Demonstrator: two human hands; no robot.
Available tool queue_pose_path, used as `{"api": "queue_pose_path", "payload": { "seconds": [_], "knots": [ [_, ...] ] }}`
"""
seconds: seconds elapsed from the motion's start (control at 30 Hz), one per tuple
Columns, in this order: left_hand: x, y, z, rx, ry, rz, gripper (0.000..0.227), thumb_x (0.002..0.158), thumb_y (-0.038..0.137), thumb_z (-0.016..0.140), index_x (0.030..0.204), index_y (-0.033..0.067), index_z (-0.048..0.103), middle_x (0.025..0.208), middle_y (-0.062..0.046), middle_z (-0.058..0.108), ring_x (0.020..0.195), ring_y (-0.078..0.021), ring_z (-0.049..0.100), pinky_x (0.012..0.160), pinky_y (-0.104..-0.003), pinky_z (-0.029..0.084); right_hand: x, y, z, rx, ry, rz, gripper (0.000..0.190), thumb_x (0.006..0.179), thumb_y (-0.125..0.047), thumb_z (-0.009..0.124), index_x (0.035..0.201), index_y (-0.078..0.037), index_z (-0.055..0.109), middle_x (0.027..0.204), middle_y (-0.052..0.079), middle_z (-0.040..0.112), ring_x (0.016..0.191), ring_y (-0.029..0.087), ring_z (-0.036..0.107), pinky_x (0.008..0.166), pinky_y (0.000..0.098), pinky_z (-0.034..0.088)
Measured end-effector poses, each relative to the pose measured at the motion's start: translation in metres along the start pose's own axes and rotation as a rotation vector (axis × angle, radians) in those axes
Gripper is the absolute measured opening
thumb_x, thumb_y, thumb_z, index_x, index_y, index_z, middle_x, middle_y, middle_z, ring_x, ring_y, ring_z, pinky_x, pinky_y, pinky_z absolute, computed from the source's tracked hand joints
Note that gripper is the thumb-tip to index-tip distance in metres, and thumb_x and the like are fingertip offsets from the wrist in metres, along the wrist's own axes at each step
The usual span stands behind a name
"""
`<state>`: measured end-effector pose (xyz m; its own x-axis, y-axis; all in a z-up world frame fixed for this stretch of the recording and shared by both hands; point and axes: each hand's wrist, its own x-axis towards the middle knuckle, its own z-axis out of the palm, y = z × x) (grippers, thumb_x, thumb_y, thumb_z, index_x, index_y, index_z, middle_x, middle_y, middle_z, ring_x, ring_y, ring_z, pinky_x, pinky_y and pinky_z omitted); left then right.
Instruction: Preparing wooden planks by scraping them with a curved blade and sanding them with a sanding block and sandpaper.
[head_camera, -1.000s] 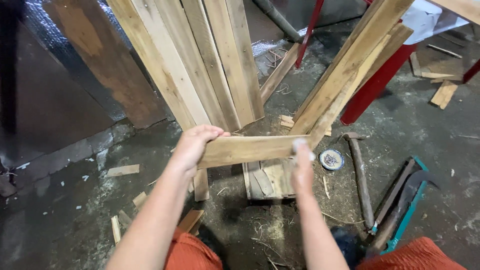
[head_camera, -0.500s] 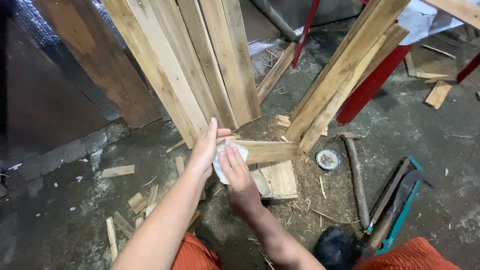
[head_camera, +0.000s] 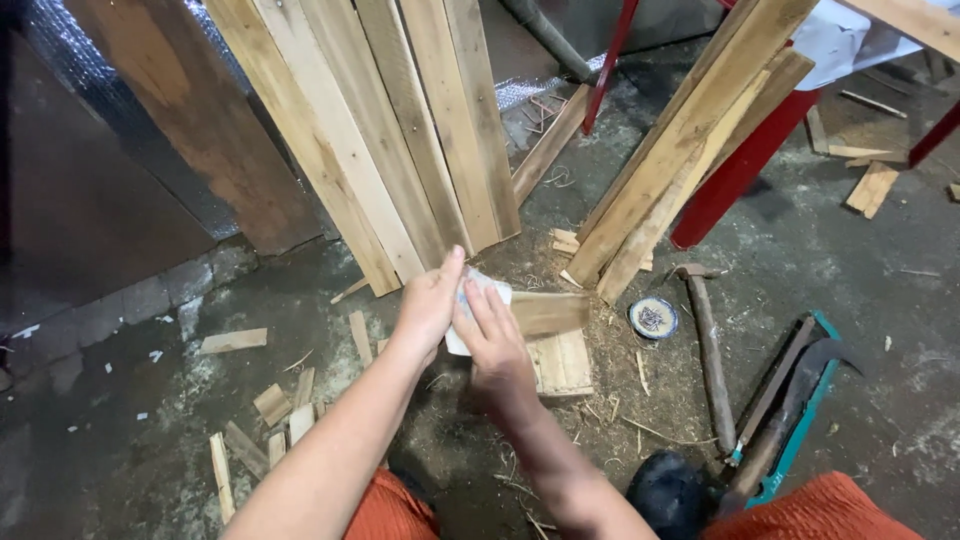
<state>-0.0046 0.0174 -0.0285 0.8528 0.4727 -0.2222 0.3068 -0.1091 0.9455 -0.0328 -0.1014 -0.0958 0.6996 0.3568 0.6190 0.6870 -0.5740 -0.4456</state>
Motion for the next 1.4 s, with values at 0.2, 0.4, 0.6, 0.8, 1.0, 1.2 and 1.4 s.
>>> {"api": "queue_pose_path", "payload": {
  "seconds": [0.2, 0.4, 0.6, 0.8, 1.0, 1.2, 1.4],
  "knots": [
    [-0.024, 0.033, -0.022, 0.025, -0.009, -0.086, 0.026, 0.093, 0.038, 0.071, 0.096, 0.0151, 0.084, 0.091, -0.002, 0.078, 0.087, -0.0127, 0.066, 0.079, -0.031, 0.052, 0.034, 0.033, -0.044, 0.436, -0.028, 0.384, 0.055, 0.098, 0.001, 0.041, 0.149, -0.015, 0.053, 0.158, 0.014, 0.046, 0.145, 0.04, 0.042, 0.124, 0.0501, 0.026],
    [-0.04, 0.078, -0.058, -0.112, 0.004, -0.097, 0.023, 0.094, 0.024, 0.069, 0.103, 0.0071, 0.08, 0.097, -0.006, 0.081, 0.086, -0.0126, 0.066, 0.084, -0.028, 0.046, -0.035, 0.176, -0.007, 0.14, -0.146, 0.61, 0.082, 0.083, 0.018, 0.037, 0.149, -0.027, 0.054, 0.162, 0.003, 0.043, 0.14, 0.033, 0.05, 0.124, 0.0435, 0.032],
    [-0.017, 0.062, -0.064, -0.057, -0.016, -0.091, 0.02, 0.097, 0.023, 0.068, 0.102, 0.0091, 0.081, 0.102, -0.007, 0.08, 0.096, -0.0165, 0.067, 0.092, -0.032, 0.046, -0.018, 0.099, 0.017, 0.221, -0.259, 0.365, 0.076, 0.082, 0.002, 0.058, 0.152, -0.029, 0.051, 0.164, 0.006, 0.038, 0.149, 0.031, 0.035, 0.126, 0.0418, 0.023],
    [-0.01, 0.073, -0.105, -0.097, -0.034, -0.065, 0.022, 0.095, 0.021, 0.066, 0.103, 0.0051, 0.079, 0.097, -0.014, 0.078, 0.083, -0.0214, 0.068, 0.08, -0.035, 0.052, 0.033, 0.058, -0.063, 0.744, 0.051, 0.751, 0.063, 0.091, -0.016, 0.062, 0.152, -0.017, 0.048, 0.164, 0.009, 0.038, 0.151, 0.029, 0.034, 0.127, 0.0415, 0.02],
    [-0.001, 0.06, -0.118, -0.178, -0.034, -0.096, 0.026, 0.092, 0.019, 0.068, 0.104, -0.0018, 0.077, 0.093, -0.017, 0.076, 0.077, -0.0239, 0.073, 0.071, -0.037, 0.058, -0.014, 0.149, -0.016, 0.452, 0.091, 0.793, 0.063, 0.092, -0.003, 0.047, 0.152, -0.021, 0.049, 0.16, 0.013, 0.043, 0.148, 0.028, 0.04, 0.126, 0.0398, 0.025],
    [-0.016, 0.049, -0.056, -0.049, 0.003, -0.071, 0.025, 0.097, 0.027, 0.064, 0.093, 0.0104, 0.082, 0.099, -0.012, 0.073, 0.091, -0.0203, 0.06, 0.088, -0.033, 0.045, -0.001, 0.041, 0.022, 0.315, 0.042, 0.222, 0.053, 0.097, 0.001, 0.042, 0.145, -0.014, 0.058, 0.151, 0.017, 0.053, 0.142, 0.036, 0.047, 0.123, 0.0456, 0.031],
    [-0.003, 0.026, -0.037, -0.008, 0.019, 0.042, 0.031, 0.101, 0.029, 0.057, 0.093, 0.012, 0.082, 0.104, -0.011, 0.072, 0.099, -0.0198, 0.059, 0.094, -0.034, 0.044, -0.014, 0.032, 0.028, 0.302, 0.034, 0.025, 0.044, 0.105, -0.01, 0.044, 0.144, -0.024, 0.061, 0.154, 0.006, 0.053, 0.144, 0.035, 0.045, 0.12, 0.0488, 0.032]
  ]
}}
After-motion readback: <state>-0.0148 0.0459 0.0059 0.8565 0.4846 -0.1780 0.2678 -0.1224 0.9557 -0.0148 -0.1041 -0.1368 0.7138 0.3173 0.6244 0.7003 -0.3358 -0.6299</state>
